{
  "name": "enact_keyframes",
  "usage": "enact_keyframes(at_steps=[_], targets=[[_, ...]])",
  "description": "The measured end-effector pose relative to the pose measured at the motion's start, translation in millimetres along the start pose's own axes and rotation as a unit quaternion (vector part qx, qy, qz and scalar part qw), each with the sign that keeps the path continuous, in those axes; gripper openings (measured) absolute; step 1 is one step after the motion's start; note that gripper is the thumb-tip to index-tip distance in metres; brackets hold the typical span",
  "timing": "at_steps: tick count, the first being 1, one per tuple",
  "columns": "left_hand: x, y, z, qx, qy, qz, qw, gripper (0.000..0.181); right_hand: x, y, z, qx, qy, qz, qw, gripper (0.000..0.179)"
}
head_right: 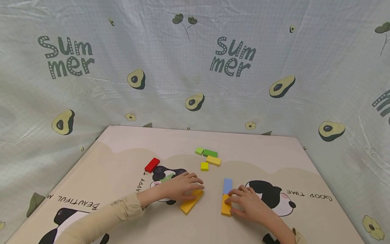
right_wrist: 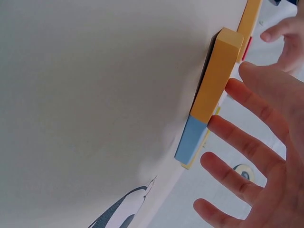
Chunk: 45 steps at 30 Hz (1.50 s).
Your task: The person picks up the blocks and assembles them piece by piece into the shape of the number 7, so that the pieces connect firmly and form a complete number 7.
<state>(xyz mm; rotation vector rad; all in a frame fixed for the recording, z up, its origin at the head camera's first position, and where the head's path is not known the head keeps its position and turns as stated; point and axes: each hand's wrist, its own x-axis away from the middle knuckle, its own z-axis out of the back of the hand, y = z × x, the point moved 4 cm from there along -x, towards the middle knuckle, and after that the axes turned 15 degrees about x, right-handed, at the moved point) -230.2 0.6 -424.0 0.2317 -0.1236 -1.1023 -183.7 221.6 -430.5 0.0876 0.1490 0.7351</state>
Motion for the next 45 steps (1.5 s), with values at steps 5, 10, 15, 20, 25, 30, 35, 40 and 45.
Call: enact_keyframes(at_steps=[5, 10, 15, 20, 25, 30, 35, 40, 45], targets=[[10.4, -3.0, -2.4, -0.007, 0.001, -0.011, 0.9999, 0.037, -0.5, 0, -1, -0.001, -0.006, -0.004, 1.0000, 0.022], [18.6, -4.8, -4.4, -0.014, 0.000, -0.022, 0.9997, 0.045, -1.1, 1, -2, -0.004, -0.009, -0.008, 0.9999, 0.022], [25.7, -5.4, -4.1, -0.015, -0.016, -0.021, 0.9995, 0.055, -1.2, 0, -3, -0.002, -0.006, -0.008, 0.9999, 0.022], [32.2, -5.0, -3.1, 0.000, -0.029, -0.025, 0.9993, 0.066, -0.9, 0, -4, 0.001, -0.007, -0.011, 0.9999, 0.022], [36.7, -6.1, -8.2, 0.015, -0.037, -0.026, 0.9989, 0.067, 0.3, 0, -5, 0.002, -0.006, -0.010, 0.9999, 0.022], [36.8, -7.9, -12.2, 0.011, -0.035, -0.027, 0.9989, 0.065, 1.0, 0, -6, 0.003, -0.002, -0.010, 0.9999, 0.022], [32.1, -7.7, -12.6, -0.006, -0.045, -0.035, 0.9984, 0.064, 1.5, 0, -6, 0.003, -0.002, -0.011, 0.9999, 0.022], [24.7, -8.7, -13.1, -0.034, -0.063, -0.032, 0.9970, 0.064, 1.1, 1, -6, 0.001, -0.004, -0.014, 0.9999, 0.023], [21.7, -9.8, -13.3, -0.037, -0.075, -0.027, 0.9962, 0.065, 1.2, 1, -5, -0.002, -0.004, -0.015, 0.9999, 0.023]])
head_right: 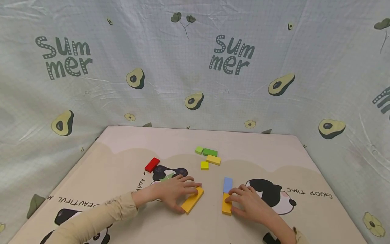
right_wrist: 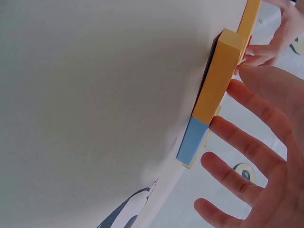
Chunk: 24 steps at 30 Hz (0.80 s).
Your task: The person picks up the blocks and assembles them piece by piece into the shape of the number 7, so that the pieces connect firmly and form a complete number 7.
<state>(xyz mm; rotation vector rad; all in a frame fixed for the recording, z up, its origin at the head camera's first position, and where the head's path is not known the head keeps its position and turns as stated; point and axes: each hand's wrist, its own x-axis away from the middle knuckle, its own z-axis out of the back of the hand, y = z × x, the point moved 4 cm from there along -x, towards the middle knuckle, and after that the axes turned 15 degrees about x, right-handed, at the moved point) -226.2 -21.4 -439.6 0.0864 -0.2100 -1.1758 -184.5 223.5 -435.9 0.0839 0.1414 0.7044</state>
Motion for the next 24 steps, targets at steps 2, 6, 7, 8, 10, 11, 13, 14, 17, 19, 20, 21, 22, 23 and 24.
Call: enact_keyframes(at_steps=[2, 6, 7, 8, 10, 11, 13, 14, 17, 19, 20, 21, 22, 23, 24], targets=[[-0.1, -0.9, -0.1, 0.005, -0.005, 0.003, 1.0000, 0.066, 0.0, 0.1, 0.3, 0.000, 0.002, 0.001, 1.0000, 0.023], [0.5, -2.9, -0.7, 0.018, -0.013, 0.012, 0.9997, 0.067, 0.1, 0.3, 0.4, 0.000, 0.007, 0.004, 1.0000, 0.023], [0.6, -3.2, -0.7, 0.019, -0.014, 0.013, 0.9996, 0.067, 0.1, 0.3, 0.3, 0.000, 0.007, 0.004, 1.0000, 0.023], [0.7, -3.4, -0.8, 0.021, -0.014, 0.014, 0.9996, 0.067, 0.1, 0.4, 0.3, 0.001, 0.007, 0.005, 1.0000, 0.023], [0.8, -3.6, -0.7, 0.024, -0.014, 0.013, 0.9995, 0.067, -0.1, 0.4, 0.3, 0.000, 0.008, 0.006, 0.9999, 0.023], [0.8, -3.7, -0.6, 0.024, -0.014, 0.013, 0.9995, 0.067, -0.1, 0.4, 0.4, 0.001, 0.009, 0.006, 0.9999, 0.023], [0.5, -3.9, -0.5, 0.023, -0.012, 0.010, 0.9996, 0.066, -0.1, 0.4, 0.5, 0.001, 0.009, 0.006, 0.9999, 0.024], [0.4, -3.9, -0.5, 0.022, -0.012, 0.009, 0.9996, 0.066, -0.2, 0.4, 0.5, 0.001, 0.008, 0.006, 0.9999, 0.024], [-0.1, -3.9, -0.1, 0.022, -0.009, 0.006, 0.9997, 0.066, -0.1, 0.5, 0.3, 0.001, 0.006, 0.005, 1.0000, 0.024], [-0.5, -3.6, 0.4, 0.025, -0.006, 0.003, 0.9997, 0.066, -0.1, 0.5, 0.2, 0.001, 0.005, 0.004, 1.0000, 0.024], [-0.5, -3.3, 0.8, 0.027, -0.005, 0.002, 0.9996, 0.066, -0.2, 0.5, 0.2, 0.002, 0.005, 0.004, 1.0000, 0.024], [-0.5, -3.0, 1.3, 0.030, -0.003, 0.001, 0.9995, 0.065, -0.2, 0.5, 0.2, 0.002, 0.005, 0.004, 1.0000, 0.024], [-0.6, -2.6, 1.7, 0.032, -0.002, 0.001, 0.9995, 0.065, -0.3, 0.4, 0.3, 0.002, 0.005, 0.005, 1.0000, 0.024], [-0.7, -2.3, 2.3, 0.034, 0.000, -0.001, 0.9994, 0.065, -0.4, 0.4, 0.4, 0.003, 0.005, 0.005, 1.0000, 0.023], [-0.8, -2.0, 2.9, 0.036, 0.002, -0.002, 0.9993, 0.064, -0.6, 0.4, 0.7, 0.003, 0.007, 0.005, 1.0000, 0.024]])
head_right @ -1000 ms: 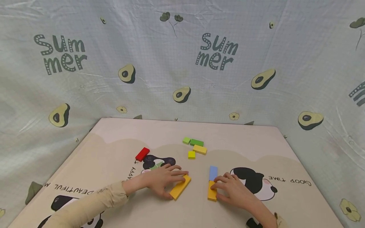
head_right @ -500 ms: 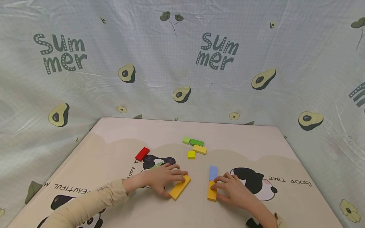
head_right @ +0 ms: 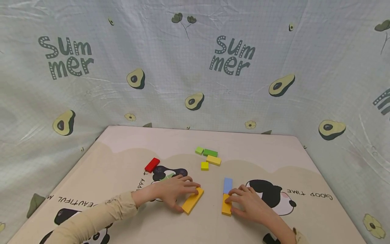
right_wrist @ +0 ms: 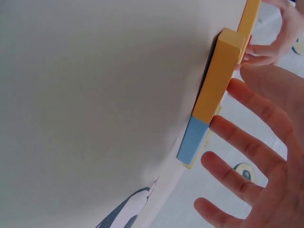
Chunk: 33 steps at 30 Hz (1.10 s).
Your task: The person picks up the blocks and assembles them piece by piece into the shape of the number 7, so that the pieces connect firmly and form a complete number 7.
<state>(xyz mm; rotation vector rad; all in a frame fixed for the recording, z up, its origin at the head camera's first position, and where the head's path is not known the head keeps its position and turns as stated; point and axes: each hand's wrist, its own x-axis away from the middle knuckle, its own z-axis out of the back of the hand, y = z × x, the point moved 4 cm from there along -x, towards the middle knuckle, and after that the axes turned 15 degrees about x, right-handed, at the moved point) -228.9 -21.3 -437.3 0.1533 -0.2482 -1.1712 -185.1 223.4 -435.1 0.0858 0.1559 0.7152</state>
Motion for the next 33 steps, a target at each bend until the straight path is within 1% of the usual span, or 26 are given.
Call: enact_keyframes(at_steps=[6, 11, 15, 22, 25, 29, 33], targets=[[-1.0, 0.8, 2.2, 0.002, 0.014, -0.007, 0.9999, 0.063, -0.6, 0, 1, 0.000, 0.004, 0.001, 1.0000, 0.023], [-2.8, 1.0, 2.0, -0.013, 0.026, -0.015, 0.9995, 0.064, 0.0, -1, 0, -0.002, -0.001, -0.001, 1.0000, 0.024], [-4.6, 0.3, 1.6, -0.018, 0.030, -0.012, 0.9993, 0.065, 0.2, -1, 0, -0.004, -0.003, -0.002, 1.0000, 0.024], [-8.7, -3.2, 0.7, -0.008, 0.035, -0.004, 0.9993, 0.064, 0.6, 0, -1, -0.002, 0.004, 0.000, 1.0000, 0.024], [-10.4, -4.1, 2.5, -0.008, 0.041, 0.000, 0.9991, 0.064, 0.8, 0, -1, 0.000, 0.006, 0.000, 1.0000, 0.024], [-13.5, -3.9, 6.1, -0.023, 0.052, -0.001, 0.9984, 0.065, 0.6, 0, 0, -0.001, 0.001, -0.004, 1.0000, 0.023], [-18.8, -2.7, 9.5, -0.023, 0.051, 0.001, 0.9984, 0.065, 0.2, 0, 0, -0.006, -0.009, -0.008, 0.9999, 0.023]])
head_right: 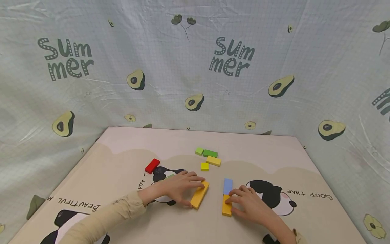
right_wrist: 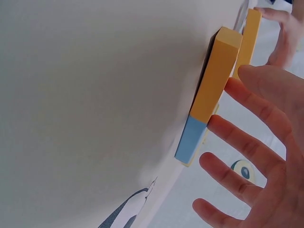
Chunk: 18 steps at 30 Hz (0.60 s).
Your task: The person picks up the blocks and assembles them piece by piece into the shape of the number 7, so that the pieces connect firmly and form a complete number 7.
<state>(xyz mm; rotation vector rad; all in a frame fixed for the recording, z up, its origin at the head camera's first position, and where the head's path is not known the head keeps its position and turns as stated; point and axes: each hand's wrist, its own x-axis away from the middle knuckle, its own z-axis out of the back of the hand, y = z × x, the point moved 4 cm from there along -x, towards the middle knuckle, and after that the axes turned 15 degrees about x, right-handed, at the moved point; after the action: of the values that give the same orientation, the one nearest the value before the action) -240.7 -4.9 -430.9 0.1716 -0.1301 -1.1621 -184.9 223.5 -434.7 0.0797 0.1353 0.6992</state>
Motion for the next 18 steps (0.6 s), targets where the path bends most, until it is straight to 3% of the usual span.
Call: enact_keyframes(at_steps=[18], targets=[[-25.5, -1.1, 5.5, -0.005, -0.002, 0.012, 0.9999, 0.067, -0.2, 0, 0, -0.009, -0.004, -0.001, 1.0000, 0.022]])
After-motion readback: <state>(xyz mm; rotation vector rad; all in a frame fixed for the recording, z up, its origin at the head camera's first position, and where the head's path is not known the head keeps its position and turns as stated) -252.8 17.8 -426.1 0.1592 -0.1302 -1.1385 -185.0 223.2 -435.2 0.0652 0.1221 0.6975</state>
